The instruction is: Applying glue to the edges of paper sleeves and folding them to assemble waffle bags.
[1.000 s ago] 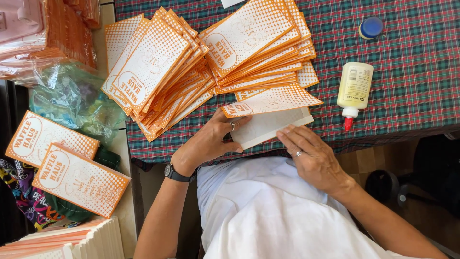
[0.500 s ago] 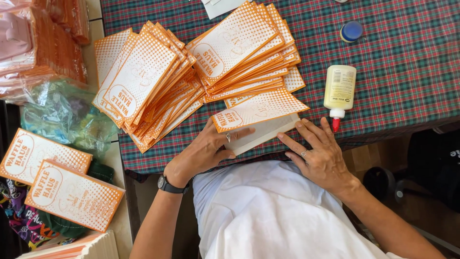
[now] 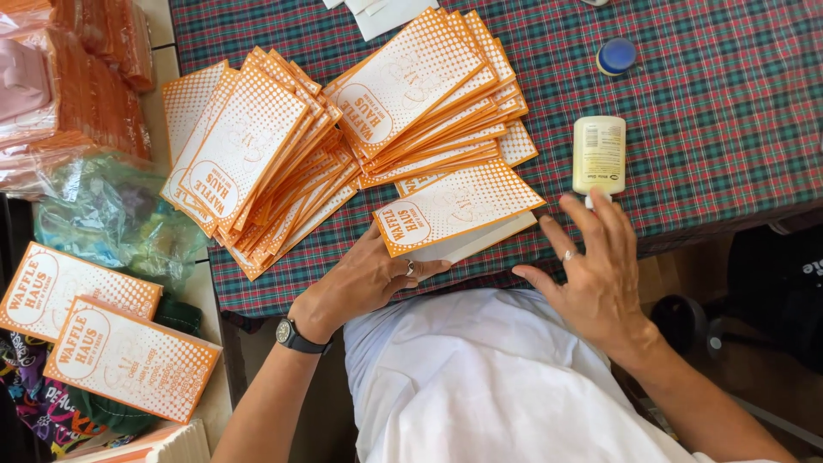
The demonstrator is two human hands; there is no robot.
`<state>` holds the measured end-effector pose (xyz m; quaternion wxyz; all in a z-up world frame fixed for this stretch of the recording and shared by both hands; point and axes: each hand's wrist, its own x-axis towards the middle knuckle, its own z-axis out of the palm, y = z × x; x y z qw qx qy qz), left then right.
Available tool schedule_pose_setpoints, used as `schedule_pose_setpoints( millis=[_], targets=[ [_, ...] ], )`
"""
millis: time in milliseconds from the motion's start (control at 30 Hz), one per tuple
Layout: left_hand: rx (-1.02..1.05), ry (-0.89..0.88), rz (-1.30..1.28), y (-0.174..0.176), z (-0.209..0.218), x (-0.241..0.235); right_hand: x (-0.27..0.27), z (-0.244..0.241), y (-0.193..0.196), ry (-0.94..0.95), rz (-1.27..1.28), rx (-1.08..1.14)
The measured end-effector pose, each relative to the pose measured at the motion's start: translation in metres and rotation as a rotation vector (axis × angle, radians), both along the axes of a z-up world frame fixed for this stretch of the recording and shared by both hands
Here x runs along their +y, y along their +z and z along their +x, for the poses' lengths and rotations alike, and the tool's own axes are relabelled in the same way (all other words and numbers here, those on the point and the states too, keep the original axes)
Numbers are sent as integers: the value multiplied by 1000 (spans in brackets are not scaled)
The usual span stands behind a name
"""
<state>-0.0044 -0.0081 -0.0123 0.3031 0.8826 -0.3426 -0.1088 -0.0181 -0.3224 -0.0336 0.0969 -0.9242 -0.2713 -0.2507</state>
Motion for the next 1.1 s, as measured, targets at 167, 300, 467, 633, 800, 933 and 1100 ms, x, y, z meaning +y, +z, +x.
schedule_pose_setpoints(
  millis=[167, 300, 467, 633, 800, 933, 1100],
  targets=[
    [-26, 11, -28, -1, -1, 2, 38, -2, -14, 324, 200, 82],
    [-24, 18, -83, -2, -1, 3, 49, 4, -29, 441, 209, 104],
    [66, 76, -229, -10, 2, 8, 56, -3, -27, 404, 136, 38],
    [119, 94, -246, -7, 1, 10, 69, -9, -20, 358, 39, -28],
    [145, 99, -264, -6, 0, 10, 77, -10, -18, 349, -104, -61],
    [159, 96, -253, -16, 0, 12, 83, -12, -10, 343, -153, -48],
    [197, 112, -278, -18, 1, 16, 80, -12, -11, 399, -245, 21]
  ],
)
